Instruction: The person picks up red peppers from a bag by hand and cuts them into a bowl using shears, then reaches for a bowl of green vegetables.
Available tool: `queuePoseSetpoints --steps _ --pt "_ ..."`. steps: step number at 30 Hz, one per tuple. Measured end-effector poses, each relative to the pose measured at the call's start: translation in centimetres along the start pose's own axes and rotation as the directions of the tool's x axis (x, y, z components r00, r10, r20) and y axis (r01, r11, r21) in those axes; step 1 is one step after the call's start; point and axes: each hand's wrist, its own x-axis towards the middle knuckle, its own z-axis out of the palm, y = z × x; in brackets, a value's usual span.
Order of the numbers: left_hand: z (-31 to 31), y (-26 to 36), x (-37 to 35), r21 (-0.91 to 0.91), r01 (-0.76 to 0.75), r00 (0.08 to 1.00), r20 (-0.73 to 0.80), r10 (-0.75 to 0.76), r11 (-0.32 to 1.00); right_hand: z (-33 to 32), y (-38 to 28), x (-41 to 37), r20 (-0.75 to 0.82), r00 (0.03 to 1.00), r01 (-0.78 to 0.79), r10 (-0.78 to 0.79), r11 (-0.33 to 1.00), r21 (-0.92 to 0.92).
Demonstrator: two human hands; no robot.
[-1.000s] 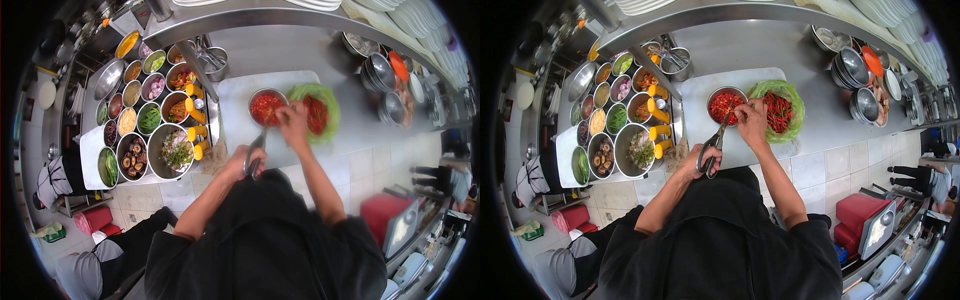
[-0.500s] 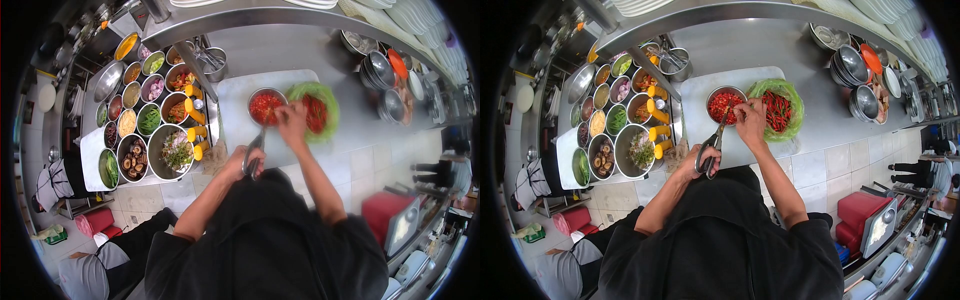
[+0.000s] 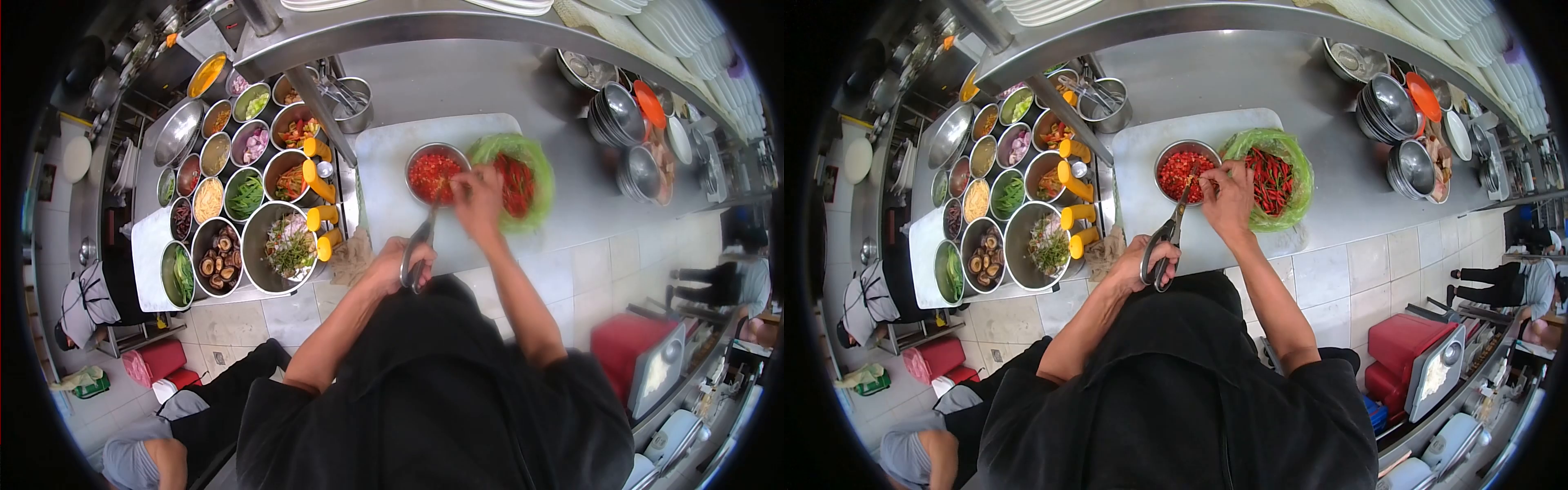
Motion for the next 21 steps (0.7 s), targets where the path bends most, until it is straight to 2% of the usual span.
queuePoseSetpoints --steps 2,8,11,12,15,17,18,19,21 --pt "0.0 -0.4 -0.1 -0.039 0.007 1.000 0.004 -0.007 0.999 -0.4 -0.2 0.4 0.001 1.000 0.002 -0.002 1.000 -0.010" --pt "-0.5 -1.3 0.0 0.023 -0.013 1.000 0.019 0.012 1.000 -1.1 -3.7 2.8 0.034 0.999 -0.031 0.025 0.979 0.202" --pt "-0.7 -1.7 0.1 0.002 -0.018 1.000 0.023 0.018 1.000 -0.4 -8.3 4.2 0.130 0.975 0.122 -0.179 0.926 0.359" --pt "-1.1 -2.1 0.4 0.025 -0.020 0.998 0.062 0.018 0.999 0.1 -10.4 4.4 0.171 0.959 0.143 -0.228 0.904 0.404" --pt "-1.2 -3.5 0.3 -0.103 -0.158 0.985 0.052 0.164 0.982 2.6 -17.4 3.4 0.314 0.876 0.117 -0.366 0.793 0.598" --pt "-2.0 -4.2 0.5 0.078 -0.218 0.975 0.062 0.213 0.973 5.1 -20.1 3.0 0.451 0.739 0.153 -0.500 0.777 0.611" --pt "-2.4 -4.4 0.6 0.167 -0.248 0.968 0.070 0.240 0.954 6.3 -21.1 2.4 0.438 0.737 0.204 -0.515 0.787 0.582" --pt "-2.6 -4.7 0.8 0.143 -0.253 0.967 0.061 0.247 0.957 6.6 -21.6 2.4 0.424 0.733 0.255 -0.531 0.793 0.553" --pt "-2.7 -5.3 1.0 0.085 -0.261 0.965 0.035 0.259 0.962 5.8 -21.1 3.1 0.404 0.782 0.163 -0.475 0.781 0.603"
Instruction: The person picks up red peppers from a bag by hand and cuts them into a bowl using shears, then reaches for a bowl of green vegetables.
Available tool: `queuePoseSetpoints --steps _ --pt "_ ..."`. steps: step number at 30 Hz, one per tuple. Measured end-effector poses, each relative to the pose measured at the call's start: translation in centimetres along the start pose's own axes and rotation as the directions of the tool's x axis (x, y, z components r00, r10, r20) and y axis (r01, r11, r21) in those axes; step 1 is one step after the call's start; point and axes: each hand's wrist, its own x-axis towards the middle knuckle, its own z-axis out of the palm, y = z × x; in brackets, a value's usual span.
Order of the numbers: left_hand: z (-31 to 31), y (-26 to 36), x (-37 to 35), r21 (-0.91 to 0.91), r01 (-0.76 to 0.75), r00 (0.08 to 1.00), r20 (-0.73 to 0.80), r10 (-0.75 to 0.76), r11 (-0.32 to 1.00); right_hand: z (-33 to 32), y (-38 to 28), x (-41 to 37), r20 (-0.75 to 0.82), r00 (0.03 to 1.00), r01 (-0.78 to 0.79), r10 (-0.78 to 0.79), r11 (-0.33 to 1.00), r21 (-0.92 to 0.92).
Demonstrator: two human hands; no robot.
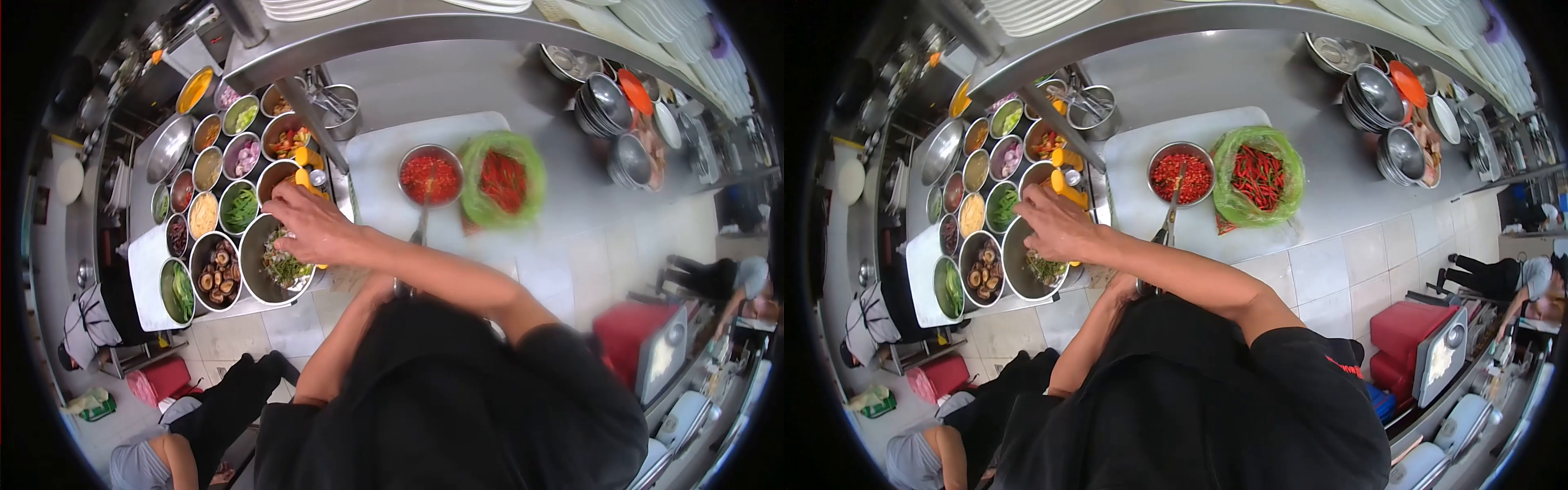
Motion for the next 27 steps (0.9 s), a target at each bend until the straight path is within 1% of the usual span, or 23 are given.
queuePoseSetpoints --steps 1,3,4,5,6,7,8,9,10,11,14,17,20,24,26,27 --pt "0.7 1.2 -0.3 -0.070 0.030 1.000 -0.006 -0.031 0.997 -0.7 0.0 -0.3 -0.024 1.000 -0.019 0.020 0.999 0.051" --pt "1.9 3.6 -1.3 -0.213 0.085 0.996 -0.018 -0.091 0.973 -3.5 1.8 -1.6 -0.124 0.990 -0.066 0.069 0.998 0.024" --pt "1.7 3.7 -1.1 -0.164 0.134 0.991 0.001 -0.136 0.977 -5.1 3.3 -2.6 -0.236 0.969 -0.088 0.072 0.994 -0.060" --pt "1.3 3.9 -0.9 -0.113 0.180 0.984 0.016 -0.179 0.977 -7.5 4.0 -4.0 -0.301 0.934 -0.235 0.193 0.966 -0.111" --pt "1.2 4.0 -0.7 -0.061 0.223 0.975 0.027 -0.222 0.973 -10.1 4.5 -5.6 -0.398 0.880 -0.368 0.261 0.903 -0.220" --pt "1.6 4.5 -0.9 -0.050 0.218 0.976 0.002 -0.218 0.975 -11.4 7.3 -7.7 -0.546 0.797 -0.452 0.259 0.855 -0.254" --pt "1.6 4.6 -0.9 -0.055 0.212 0.977 0.003 -0.212 0.976 -13.2 9.5 -9.9 -0.646 0.703 -0.616 0.297 0.708 -0.345" --pt "1.6 4.6 -0.9 -0.060 0.209 0.978 0.004 -0.209 0.976 -15.6 11.3 -12.5 -0.643 0.712 -0.639 0.280 0.638 -0.430" --pt "1.6 4.6 -1.0 -0.062 0.208 0.978 0.004 -0.208 0.976 -17.0 13.0 -14.2 -0.688 0.566 -0.813 0.453 0.447 -0.374" --pt "1.5 4.5 -0.8 -0.067 0.200 0.980 0.009 -0.199 0.978 -18.7 14.2 -15.5 -0.689 0.485 -0.873 0.538 0.351 -0.340" --pt "1.4 4.2 -0.4 -0.062 0.194 0.981 0.025 -0.192 0.979 -20.8 16.8 -17.9 -0.684 0.319 -0.929 0.656 0.074 -0.362" --pt "1.6 4.5 -0.5 -0.055 0.200 0.980 0.022 -0.199 0.978 -21.1 17.2 -17.9 -0.658 0.276 -0.915 0.700 -0.017 -0.403" --pt "1.6 4.4 -0.4 -0.066 0.191 0.982 0.023 -0.190 0.979 -21.2 16.6 -17.3 -0.636 0.282 -0.908 0.718 -0.015 -0.420" --pt "1.2 4.1 -0.4 -0.072 0.185 0.983 0.027 -0.184 0.980 -21.0 16.8 -17.2 -0.644 0.287 -0.897 0.709 -0.036 -0.440" --pt "1.1 4.1 -0.5 -0.075 0.179 0.984 0.021 -0.178 0.981 -21.4 17.6 -17.6 -0.616 0.301 -0.883 0.728 -0.030 -0.468" --pt "0.9 4.0 -0.5 -0.079 0.176 0.984 0.019 -0.175 0.981 -21.4 18.4 -18.2 -0.627 0.339 -0.871 0.701 -0.018 -0.490"
